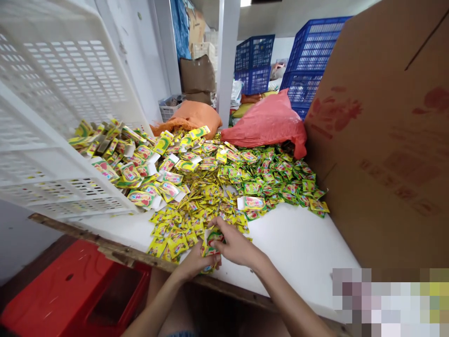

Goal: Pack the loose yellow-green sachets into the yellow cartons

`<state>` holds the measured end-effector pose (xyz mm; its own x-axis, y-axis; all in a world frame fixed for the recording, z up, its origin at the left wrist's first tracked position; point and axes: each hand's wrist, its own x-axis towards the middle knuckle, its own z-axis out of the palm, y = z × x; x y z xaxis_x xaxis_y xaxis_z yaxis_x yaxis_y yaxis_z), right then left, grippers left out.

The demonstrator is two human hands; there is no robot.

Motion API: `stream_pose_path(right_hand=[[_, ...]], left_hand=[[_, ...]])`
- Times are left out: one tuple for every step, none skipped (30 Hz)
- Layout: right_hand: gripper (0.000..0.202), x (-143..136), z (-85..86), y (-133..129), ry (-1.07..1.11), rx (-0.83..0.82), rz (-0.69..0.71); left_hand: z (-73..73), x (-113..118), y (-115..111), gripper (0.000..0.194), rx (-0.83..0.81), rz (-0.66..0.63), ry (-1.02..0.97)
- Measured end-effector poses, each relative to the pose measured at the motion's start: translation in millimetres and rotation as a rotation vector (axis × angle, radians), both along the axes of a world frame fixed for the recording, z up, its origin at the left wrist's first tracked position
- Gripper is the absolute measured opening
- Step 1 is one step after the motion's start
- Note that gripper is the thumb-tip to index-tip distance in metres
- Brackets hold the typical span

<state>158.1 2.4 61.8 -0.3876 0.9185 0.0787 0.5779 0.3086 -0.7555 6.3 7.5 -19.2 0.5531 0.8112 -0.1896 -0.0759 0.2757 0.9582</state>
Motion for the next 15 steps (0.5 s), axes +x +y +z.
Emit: stream_pose_path(right_hand=[[0.026,1.4,-2.2,1.3,-0.025,-0.013,0.002],[0.019,2.3,-5.0,2.4,-0.060,-0.005,-0.004],[0.013,2.4,-8.3,3.1,-0.097,0.021,-0.017],[0.009,1.7,-11.5,3.3,-0.129,0.056,-0.034],[0.007,0.4,-14.3,2.9,-0.150,0.086,-0.050],[0.007,-1.2,-16.5,2.2,-0.154,0.104,-0.053],[0.011,-3.0,-18.0,1.2,-0.140,0.108,-0.045],[0.016,-4.5,-19.0,0.1,-0.112,0.104,-0.036],[0.022,-5.5,-19.6,-0.8,-0.071,0.099,-0.041],[0.027,-5.9,-20.1,-1.6,-0.024,0.103,-0.063],[0.029,-5.8,-20.9,-2.2,0.021,0.116,-0.098],[0.027,-5.3,-22.0,-2.7,0.055,0.140,-0.141],[0.021,-4.8,-23.5,-3.4,0.070,0.166,-0.175],[0.014,-4.4,-25.3,-4.3,0.070,0.195,-0.194],[0.008,-4.4,-27.2,-5.6,0.058,0.220,-0.198]], left_hand=[[0.3,0.1,0.3,0.026,0.006,-0.015,0.013],[0.0,0.2,0.8,0.024,0.013,-0.030,0.027],[-0.9,0.4,1.5,0.022,0.017,-0.041,0.042],[-2.2,0.6,2.2,0.021,0.019,-0.049,0.053],[-3.8,0.7,2.9,0.020,0.019,-0.054,0.058],[-5.3,0.8,3.5,0.020,0.020,-0.056,0.054],[-6.6,0.9,3.9,0.020,0.020,-0.054,0.043],[-7.5,0.9,4.0,0.021,0.020,-0.049,0.026],[-7.9,0.8,4.0,0.021,0.019,-0.040,0.007],[-7.7,0.6,3.7,0.022,0.015,-0.028,-0.013],[-7.1,0.3,3.2,0.024,0.004,-0.016,-0.028],[-6.1,-0.1,2.6,0.026,-0.012,-0.011,-0.038],[-4.9,-0.6,2.0,0.027,-0.026,-0.012,-0.042],[-3.8,-1.1,1.3,0.029,-0.033,-0.016,-0.042],[-2.9,-1.5,0.9,0.031,-0.032,-0.017,-0.033]])
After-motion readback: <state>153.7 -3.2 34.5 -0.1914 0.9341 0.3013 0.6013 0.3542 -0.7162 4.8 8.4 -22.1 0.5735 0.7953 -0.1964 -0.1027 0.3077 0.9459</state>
